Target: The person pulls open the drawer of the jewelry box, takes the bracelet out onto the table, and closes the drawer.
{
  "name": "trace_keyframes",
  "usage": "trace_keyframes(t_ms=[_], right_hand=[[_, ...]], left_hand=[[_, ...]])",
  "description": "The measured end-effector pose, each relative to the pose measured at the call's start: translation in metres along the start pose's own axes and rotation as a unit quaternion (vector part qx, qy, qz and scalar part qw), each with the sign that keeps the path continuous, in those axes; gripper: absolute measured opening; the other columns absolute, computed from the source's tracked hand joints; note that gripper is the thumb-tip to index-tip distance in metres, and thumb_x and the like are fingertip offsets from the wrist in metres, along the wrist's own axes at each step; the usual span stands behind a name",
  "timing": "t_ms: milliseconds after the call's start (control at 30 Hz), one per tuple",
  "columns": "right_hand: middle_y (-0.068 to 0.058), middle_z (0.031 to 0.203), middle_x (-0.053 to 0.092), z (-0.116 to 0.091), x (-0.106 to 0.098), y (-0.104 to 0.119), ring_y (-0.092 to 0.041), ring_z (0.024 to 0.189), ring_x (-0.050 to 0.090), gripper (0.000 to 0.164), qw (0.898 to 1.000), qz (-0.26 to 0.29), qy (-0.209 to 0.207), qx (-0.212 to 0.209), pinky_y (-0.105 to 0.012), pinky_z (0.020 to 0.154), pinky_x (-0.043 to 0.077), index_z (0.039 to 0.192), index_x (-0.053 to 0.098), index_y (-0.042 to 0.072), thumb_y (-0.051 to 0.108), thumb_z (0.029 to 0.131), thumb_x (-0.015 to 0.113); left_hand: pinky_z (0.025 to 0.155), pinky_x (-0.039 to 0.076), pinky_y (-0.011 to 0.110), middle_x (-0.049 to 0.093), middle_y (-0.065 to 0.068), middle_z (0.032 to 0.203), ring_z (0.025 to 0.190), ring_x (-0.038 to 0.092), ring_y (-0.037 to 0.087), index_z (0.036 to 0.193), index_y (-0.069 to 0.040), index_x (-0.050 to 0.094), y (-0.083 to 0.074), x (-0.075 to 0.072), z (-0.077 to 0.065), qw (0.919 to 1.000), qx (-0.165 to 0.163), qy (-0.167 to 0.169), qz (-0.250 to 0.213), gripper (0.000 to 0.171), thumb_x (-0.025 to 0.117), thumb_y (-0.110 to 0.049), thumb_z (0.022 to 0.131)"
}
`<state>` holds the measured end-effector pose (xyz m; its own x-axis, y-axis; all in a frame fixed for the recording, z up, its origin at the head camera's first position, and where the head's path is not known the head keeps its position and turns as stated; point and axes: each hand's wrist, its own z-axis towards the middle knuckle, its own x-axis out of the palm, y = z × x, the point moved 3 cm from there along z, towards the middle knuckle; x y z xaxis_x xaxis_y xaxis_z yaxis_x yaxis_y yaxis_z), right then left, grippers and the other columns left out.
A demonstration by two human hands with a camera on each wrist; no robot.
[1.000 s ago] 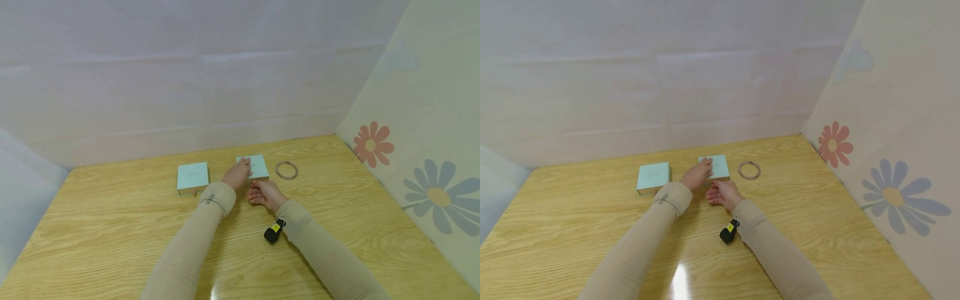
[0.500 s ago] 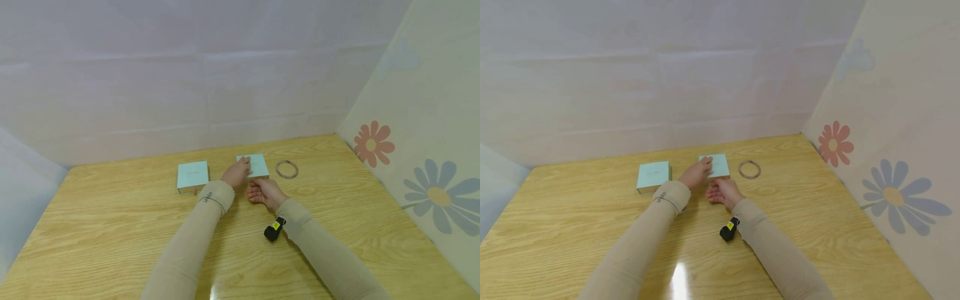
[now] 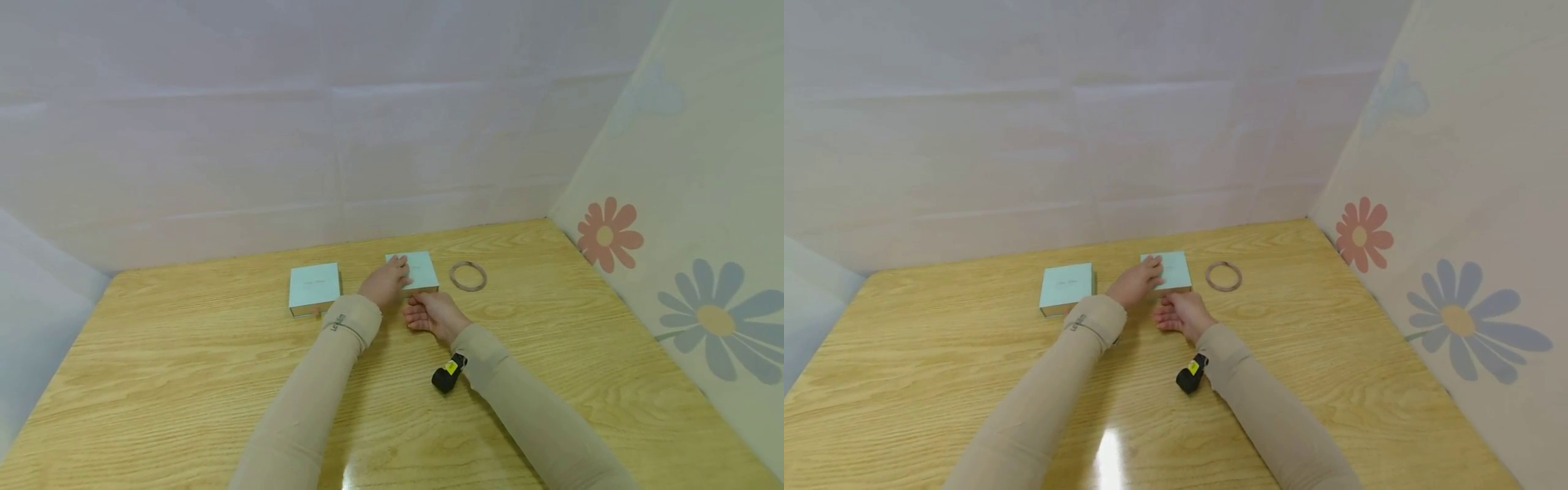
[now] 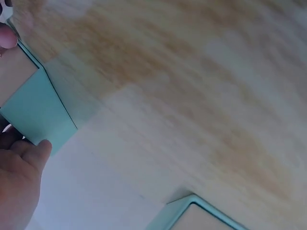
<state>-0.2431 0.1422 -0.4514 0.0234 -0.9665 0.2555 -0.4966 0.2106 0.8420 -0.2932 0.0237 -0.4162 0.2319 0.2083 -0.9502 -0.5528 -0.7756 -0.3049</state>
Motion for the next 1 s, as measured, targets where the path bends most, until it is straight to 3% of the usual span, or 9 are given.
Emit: trace_keyframes(t_ms=[233,1000], right_hand=[[-0.006,0.067,0.064,0.0011,0.0002,0.0017,-0.010,0.056,0.063,0.029,1.000,-0.012,-0.002,-0.001,-0.019,0.050,0.056,0.111,0.054,-0.010,0.013,0.107,0.037],[-0.005,0.063,0.061,0.0025,-0.0021,-0.0010,-0.009,0.051,0.061,0.023,1.000,-0.020,-0.016,0.011,-0.019,0.046,0.055,0.094,0.056,-0.007,0.006,0.103,0.039]], left_hand=[[0.119,0.025,0.038,0.028,0.016,0.155,0.145,0.021,0.031,0.139,0.002,0.050,0.0029,-0.0024,0.0000,0.9982,-0.001,-0.017,-0.057,0.040,0.046,-0.019,0.104],[0.118,0.028,0.039,0.032,0.016,0.153,0.143,0.025,0.031,0.132,0.003,0.056,0.0017,0.0001,0.0016,0.9969,-0.010,-0.038,-0.069,0.036,0.049,-0.017,0.103]])
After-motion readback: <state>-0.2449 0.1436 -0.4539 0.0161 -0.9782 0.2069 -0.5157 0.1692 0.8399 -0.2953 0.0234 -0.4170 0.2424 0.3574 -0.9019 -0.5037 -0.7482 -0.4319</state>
